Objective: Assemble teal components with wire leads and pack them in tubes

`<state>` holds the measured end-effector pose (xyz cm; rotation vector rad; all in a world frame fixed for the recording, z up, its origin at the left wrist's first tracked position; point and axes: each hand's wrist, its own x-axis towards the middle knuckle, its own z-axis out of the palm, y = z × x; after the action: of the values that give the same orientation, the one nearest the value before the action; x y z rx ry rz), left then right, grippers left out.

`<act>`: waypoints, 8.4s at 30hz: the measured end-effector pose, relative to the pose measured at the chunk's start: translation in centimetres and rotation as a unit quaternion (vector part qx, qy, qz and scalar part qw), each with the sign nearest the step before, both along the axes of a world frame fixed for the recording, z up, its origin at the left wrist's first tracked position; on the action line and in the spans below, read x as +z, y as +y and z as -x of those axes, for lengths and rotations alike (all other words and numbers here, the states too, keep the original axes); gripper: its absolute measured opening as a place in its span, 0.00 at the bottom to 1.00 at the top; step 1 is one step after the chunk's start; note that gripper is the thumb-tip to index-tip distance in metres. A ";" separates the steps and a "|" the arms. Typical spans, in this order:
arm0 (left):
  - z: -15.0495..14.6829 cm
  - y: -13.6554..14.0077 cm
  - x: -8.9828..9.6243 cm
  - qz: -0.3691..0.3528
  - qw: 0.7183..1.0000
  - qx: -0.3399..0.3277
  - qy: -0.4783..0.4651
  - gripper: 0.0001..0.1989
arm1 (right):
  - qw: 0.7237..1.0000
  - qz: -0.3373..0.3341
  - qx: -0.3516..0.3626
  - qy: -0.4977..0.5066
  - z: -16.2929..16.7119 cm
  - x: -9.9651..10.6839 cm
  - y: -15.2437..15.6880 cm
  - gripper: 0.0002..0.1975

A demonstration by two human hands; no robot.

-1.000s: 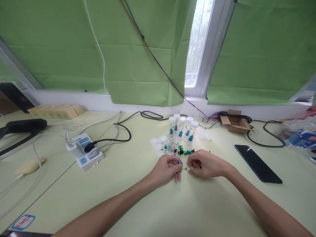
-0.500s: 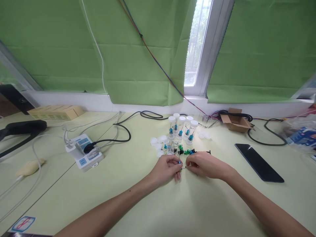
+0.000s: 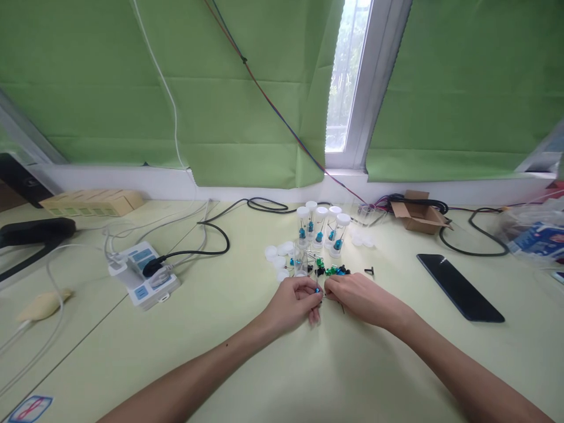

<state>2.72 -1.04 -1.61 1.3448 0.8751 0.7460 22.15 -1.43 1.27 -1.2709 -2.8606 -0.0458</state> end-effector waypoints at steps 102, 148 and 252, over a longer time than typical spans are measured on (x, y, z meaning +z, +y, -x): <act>0.0 0.0 -1.2 -0.014 1.000 -0.016 0.003 0.10 | 0.826 0.179 -0.082 0.529 1.8 -1.6 -0.6 0.15; 0.0 -0.1 -0.5 -0.027 0.999 -0.018 0.002 0.17 | 0.869 0.106 -0.052 0.480 2.0 -1.4 -0.9 0.19; -0.2 -0.5 -0.3 -0.045 0.999 0.023 0.007 0.14 | 0.840 0.086 -0.097 0.527 1.8 -1.4 -1.0 0.18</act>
<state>2.94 -1.56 -1.91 1.4152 0.8953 0.8205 20.34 -2.44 -0.18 -1.0820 -1.7966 0.6909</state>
